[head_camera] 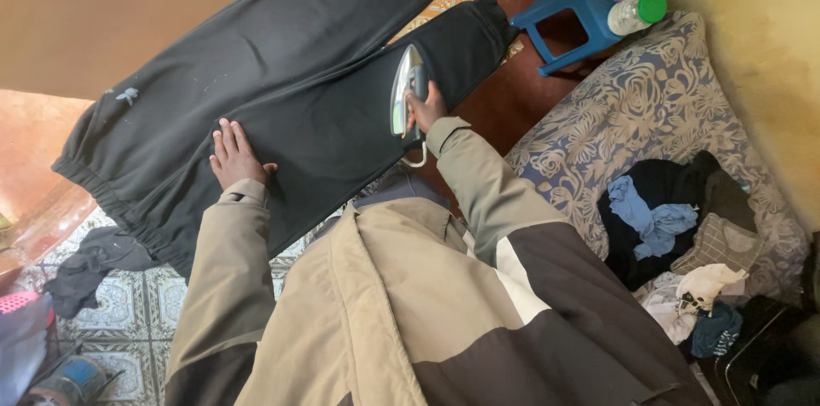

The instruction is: The person irons black pants on a low surface, moving an iron across the fabric and adjusting the garment by hand to press different sections.

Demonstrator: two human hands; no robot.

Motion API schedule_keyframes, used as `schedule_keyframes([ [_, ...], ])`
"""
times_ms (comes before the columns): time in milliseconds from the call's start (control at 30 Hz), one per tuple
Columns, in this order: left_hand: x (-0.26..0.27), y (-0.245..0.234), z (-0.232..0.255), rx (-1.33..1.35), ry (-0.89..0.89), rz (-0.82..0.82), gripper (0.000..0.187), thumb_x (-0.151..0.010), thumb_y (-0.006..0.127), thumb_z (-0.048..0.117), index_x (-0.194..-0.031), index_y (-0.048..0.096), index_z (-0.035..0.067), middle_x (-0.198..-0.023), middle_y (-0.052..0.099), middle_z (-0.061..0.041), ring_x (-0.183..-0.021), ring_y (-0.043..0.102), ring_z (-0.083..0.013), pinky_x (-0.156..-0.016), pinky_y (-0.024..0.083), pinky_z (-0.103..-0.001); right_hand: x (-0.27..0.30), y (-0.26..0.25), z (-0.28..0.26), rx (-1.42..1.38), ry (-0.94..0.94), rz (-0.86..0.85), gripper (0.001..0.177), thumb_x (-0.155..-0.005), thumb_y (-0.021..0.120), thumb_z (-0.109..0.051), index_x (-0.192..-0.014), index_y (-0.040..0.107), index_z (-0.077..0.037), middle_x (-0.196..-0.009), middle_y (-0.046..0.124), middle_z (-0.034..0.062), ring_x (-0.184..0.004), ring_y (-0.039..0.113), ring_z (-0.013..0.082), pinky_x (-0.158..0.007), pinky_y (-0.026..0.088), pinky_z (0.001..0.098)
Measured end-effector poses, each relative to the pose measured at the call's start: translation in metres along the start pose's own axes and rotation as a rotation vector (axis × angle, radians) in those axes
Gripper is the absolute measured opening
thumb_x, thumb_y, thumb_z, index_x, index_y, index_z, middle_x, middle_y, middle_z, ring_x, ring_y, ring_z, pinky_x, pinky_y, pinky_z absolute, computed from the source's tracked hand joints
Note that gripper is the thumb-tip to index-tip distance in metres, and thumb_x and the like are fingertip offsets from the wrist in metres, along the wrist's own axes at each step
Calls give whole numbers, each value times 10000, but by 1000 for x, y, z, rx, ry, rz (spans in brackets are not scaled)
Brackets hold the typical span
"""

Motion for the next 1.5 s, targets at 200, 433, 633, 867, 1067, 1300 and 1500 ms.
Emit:
schedule_keyframes([
  [200,-2,5,-1,-29,-30,-33,1290,-698,939,348,-1683,135,136,-1763,63,-19,-1604,127,-258,-1224,273,-533,-32,-39,-4,-141,-52,160,307,-952,675,-123,-1185,486,-55,-686,527,38,-417,510,140,-375,478,345],
  [433,-4,5,-1,-13,-58,-13,1299,-685,948,333,-1678,130,155,-1757,44,-7,-1595,112,-257,-1227,257,-542,-29,-31,16,-86,-71,60,396,-954,699,-167,-1259,481,-37,-701,533,46,-467,532,132,-367,467,347],
  [633,13,5,28,-34,48,98,1115,-725,917,387,-1629,317,127,-1756,103,-80,-1600,116,-315,-1202,275,-585,-52,-68,7,6,-90,-6,545,-972,705,-197,-1376,405,14,-729,564,65,-468,551,146,-405,504,348],
  [867,61,56,117,56,161,72,1062,-723,863,528,-1580,389,118,-1743,111,-112,-1604,99,-314,-1222,247,-580,-70,-106,-36,168,-112,5,419,-962,715,-200,-1236,507,40,-725,560,84,-452,558,167,-393,500,371],
  [1067,82,57,119,106,87,146,1103,-726,849,560,-1619,337,165,-1746,95,-150,-1610,84,-326,-1239,215,-579,-79,-122,-67,416,-72,-56,386,-933,712,-225,-1194,526,-10,-689,582,73,-423,566,151,-390,498,356],
  [1300,88,66,105,188,-58,225,1215,-656,862,627,-1642,332,157,-1747,66,-203,-1606,96,-395,-1250,214,-579,-101,-145,-83,376,-119,-131,409,-975,730,-223,-1247,538,14,-719,586,57,-466,574,152,-431,518,364],
  [1500,84,62,106,178,-144,156,1320,-561,897,651,-1651,307,194,-1756,39,-155,-1606,45,-392,-1255,185,-595,-97,-163,-124,751,-234,-56,425,-929,734,-247,-1275,596,-41,-685,673,70,-460,623,146,-438,511,341],
])
Point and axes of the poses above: each hand's wrist, its own x-axis away from the middle knuckle, its own y-axis out of the palm, z = x × y, the point moved 9 cm from there along -x, towards the middle knuckle
